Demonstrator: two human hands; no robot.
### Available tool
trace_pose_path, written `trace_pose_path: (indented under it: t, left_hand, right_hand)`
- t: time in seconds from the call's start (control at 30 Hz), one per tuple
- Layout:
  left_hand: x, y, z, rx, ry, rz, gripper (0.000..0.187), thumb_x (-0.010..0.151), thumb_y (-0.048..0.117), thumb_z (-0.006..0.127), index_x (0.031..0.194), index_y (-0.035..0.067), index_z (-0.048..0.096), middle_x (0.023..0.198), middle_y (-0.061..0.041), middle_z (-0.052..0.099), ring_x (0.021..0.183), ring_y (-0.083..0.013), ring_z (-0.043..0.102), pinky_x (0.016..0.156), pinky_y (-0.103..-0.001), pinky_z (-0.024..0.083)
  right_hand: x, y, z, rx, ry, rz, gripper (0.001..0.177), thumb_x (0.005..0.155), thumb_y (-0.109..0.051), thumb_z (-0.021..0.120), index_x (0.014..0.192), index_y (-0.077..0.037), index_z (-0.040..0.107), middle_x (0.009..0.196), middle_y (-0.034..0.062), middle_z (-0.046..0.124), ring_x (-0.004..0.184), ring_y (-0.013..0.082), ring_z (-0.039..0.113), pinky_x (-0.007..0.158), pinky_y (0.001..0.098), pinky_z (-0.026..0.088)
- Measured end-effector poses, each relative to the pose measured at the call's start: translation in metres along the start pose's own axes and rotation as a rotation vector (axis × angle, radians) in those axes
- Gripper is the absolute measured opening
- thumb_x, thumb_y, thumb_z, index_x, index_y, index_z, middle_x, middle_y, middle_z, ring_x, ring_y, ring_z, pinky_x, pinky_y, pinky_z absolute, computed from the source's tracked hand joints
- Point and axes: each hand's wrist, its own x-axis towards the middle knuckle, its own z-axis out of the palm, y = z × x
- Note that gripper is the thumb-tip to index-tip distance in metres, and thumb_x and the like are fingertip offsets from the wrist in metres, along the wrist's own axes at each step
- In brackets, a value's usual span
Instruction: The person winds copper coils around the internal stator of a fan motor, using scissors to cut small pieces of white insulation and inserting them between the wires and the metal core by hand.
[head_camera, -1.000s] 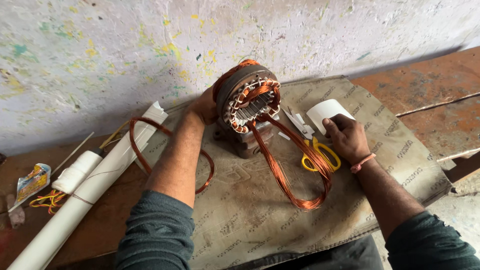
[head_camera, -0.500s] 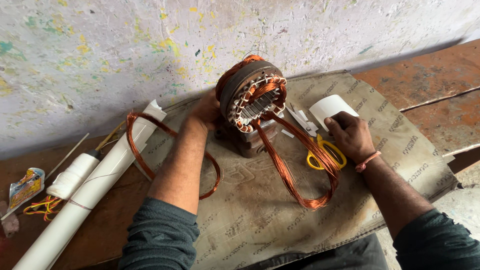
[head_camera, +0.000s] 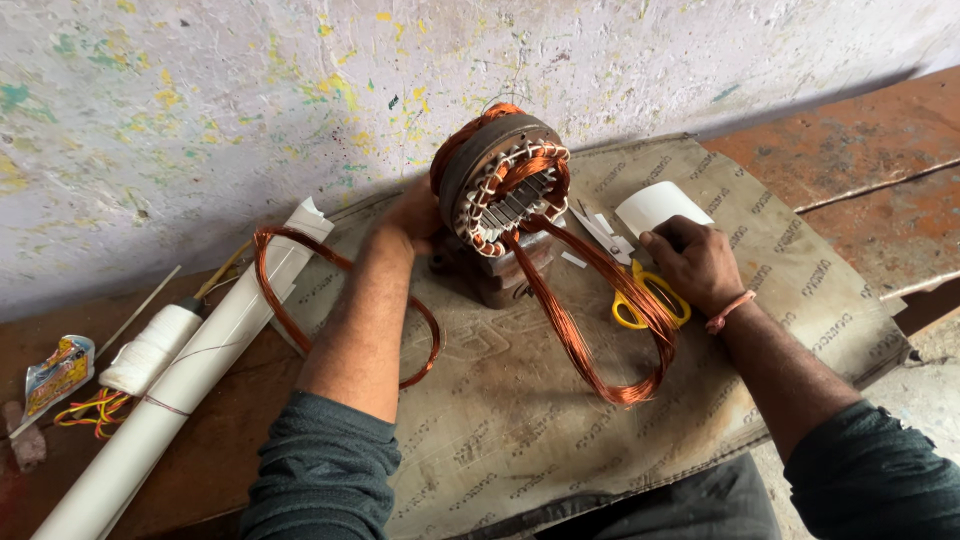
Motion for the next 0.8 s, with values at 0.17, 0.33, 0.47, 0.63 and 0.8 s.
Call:
trace_pose_path:
  t: [0.17,0.33,0.47,0.63,0.8]
  left_hand:
    - [-0.009,0.016,0.015,0.479,0.177,0.104,0.044,0.089,0.002,0.068,0.131,-0.007,0.060,0.119,-0.018,0.071,0.102,-0.0213,0.072,0.082,-0.036,0.065]
    - [-0.002,0.008,0.003,0.407,0.138,0.176,0.044,0.090,0.004,0.070,0.132,-0.004,0.060,0.118,-0.015,0.071,0.101,-0.0192,0.070,0.083,-0.036,0.062]
    - [0.011,-0.006,-0.016,0.181,0.061,0.114,0.033,0.090,0.004,0.073,0.121,-0.005,0.067,0.111,-0.013,0.073,0.095,-0.0209,0.071,0.079,-0.038,0.062]
    - [0.014,-0.008,-0.012,0.098,-0.037,0.129,0.026,0.093,0.010,0.071,0.117,-0.001,0.069,0.107,-0.011,0.075,0.091,-0.0187,0.070,0.076,-0.037,0.061]
    - [-0.001,0.004,-0.004,0.255,0.246,0.065,0.029,0.092,0.017,0.064,0.119,0.007,0.068,0.105,-0.006,0.076,0.089,-0.0146,0.072,0.074,-0.034,0.062]
  right_hand:
    - [0.001,0.005,0.001,0.005,0.015,-0.043,0.034,0.097,-0.034,0.071,0.102,-0.001,0.075,0.082,0.0142,0.076,0.072,0.0220,0.073,0.068,0.0375,0.057]
    - [0.000,0.001,0.001,0.017,0.014,-0.066,0.033,0.096,-0.034,0.072,0.102,-0.001,0.075,0.083,0.0142,0.076,0.073,0.0224,0.074,0.070,0.0371,0.058]
    - [0.001,0.002,0.000,0.039,-0.004,-0.050,0.033,0.094,-0.033,0.073,0.102,-0.001,0.075,0.083,0.0139,0.076,0.074,0.0223,0.074,0.071,0.0371,0.058]
    - [0.001,-0.004,-0.001,0.025,0.022,-0.043,0.031,0.093,-0.031,0.074,0.101,-0.001,0.076,0.084,0.0143,0.076,0.074,0.0230,0.074,0.072,0.0375,0.058]
    - [0.000,-0.001,-0.002,0.048,0.033,-0.069,0.030,0.093,-0.030,0.074,0.102,-0.001,0.076,0.086,0.0148,0.076,0.075,0.0226,0.074,0.072,0.0371,0.058]
